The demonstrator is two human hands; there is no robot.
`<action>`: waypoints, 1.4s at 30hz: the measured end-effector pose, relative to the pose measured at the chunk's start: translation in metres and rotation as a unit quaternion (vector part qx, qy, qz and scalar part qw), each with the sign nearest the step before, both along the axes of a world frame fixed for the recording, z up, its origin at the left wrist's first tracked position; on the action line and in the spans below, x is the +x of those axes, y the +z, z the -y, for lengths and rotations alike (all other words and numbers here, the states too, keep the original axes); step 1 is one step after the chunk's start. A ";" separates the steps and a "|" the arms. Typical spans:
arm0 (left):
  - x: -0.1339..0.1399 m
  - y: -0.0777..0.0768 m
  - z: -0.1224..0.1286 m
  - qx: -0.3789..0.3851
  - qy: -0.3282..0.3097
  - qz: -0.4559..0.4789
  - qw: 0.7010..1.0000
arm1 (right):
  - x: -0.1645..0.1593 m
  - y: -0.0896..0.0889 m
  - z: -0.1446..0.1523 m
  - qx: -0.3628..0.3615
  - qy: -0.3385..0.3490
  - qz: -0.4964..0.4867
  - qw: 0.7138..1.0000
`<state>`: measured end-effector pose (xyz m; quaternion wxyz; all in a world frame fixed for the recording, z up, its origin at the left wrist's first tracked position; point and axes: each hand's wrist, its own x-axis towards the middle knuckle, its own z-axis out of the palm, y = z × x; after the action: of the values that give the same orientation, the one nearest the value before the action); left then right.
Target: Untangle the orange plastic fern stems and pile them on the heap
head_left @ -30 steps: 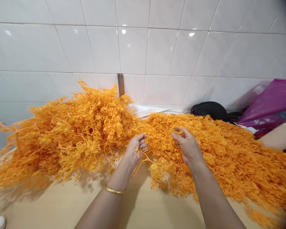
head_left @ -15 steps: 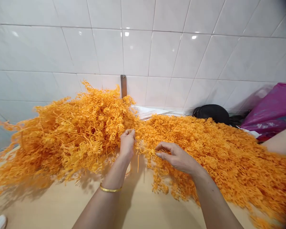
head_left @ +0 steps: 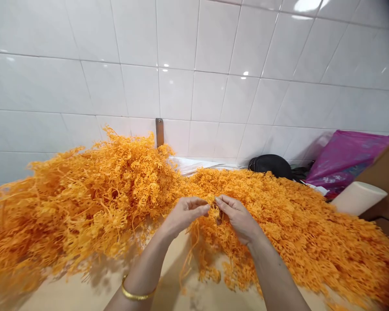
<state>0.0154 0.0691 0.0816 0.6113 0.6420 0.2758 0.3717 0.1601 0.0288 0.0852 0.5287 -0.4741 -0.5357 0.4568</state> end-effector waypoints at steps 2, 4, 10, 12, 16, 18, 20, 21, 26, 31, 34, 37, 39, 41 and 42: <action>0.004 -0.005 0.000 -0.005 -0.019 0.015 1.000 | 0.000 0.000 0.000 -0.012 0.006 -0.003 1.000; 0.009 -0.010 -0.001 0.006 0.006 0.020 1.000 | 0.001 0.001 0.002 -0.024 0.011 0.022 0.999; 0.012 -0.015 -0.004 0.025 0.052 -0.007 0.998 | 0.004 0.002 0.004 -0.016 0.017 0.053 0.998; 0.011 -0.016 -0.004 0.041 0.048 -0.023 0.998 | 0.005 -0.001 0.002 -0.009 -0.009 0.056 0.998; 0.014 -0.022 -0.003 0.066 0.034 -0.057 0.996 | 0.005 -0.007 -0.004 0.016 -0.018 0.097 0.995; 0.015 -0.025 -0.003 0.056 0.024 -0.072 0.996 | 0.005 -0.008 -0.006 0.036 0.003 0.099 0.994; 0.016 -0.025 -0.001 0.030 0.014 -0.072 0.997 | 0.004 -0.009 -0.007 0.056 0.002 0.095 0.994; 0.016 -0.023 0.000 0.013 0.009 -0.066 0.998 | 0.003 -0.009 -0.008 0.065 -0.008 0.094 0.993; 0.014 -0.013 0.003 -0.059 -0.004 -0.023 0.998 | 0.002 -0.013 -0.011 0.092 -0.032 0.101 0.990; 0.018 -0.016 0.004 -0.052 0.042 -0.025 0.997 | 0.006 -0.020 -0.017 0.090 -0.181 0.025 0.979; 0.021 -0.015 0.007 -0.040 0.015 -0.036 0.998 | 0.006 -0.023 -0.020 0.082 -0.240 -0.068 0.965; 0.021 -0.010 0.011 -0.046 0.002 -0.043 0.998 | -0.001 -0.024 -0.023 0.094 -0.289 -0.112 0.946; 0.020 -0.006 0.014 -0.052 -0.007 -0.040 0.998 | -0.008 -0.024 -0.023 0.113 -0.316 -0.122 0.934; 0.018 -0.001 0.016 -0.053 -0.019 -0.036 0.998 | -0.012 -0.023 -0.023 0.130 -0.336 -0.126 0.924; 0.017 0.001 0.017 -0.053 -0.025 -0.032 0.998 | -0.011 -0.021 -0.022 0.134 -0.341 -0.128 0.922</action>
<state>0.0326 0.0525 0.0829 0.6449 0.6266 0.2982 0.3202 0.1487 0.0512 0.0638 0.7752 -0.4904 -0.3255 0.2295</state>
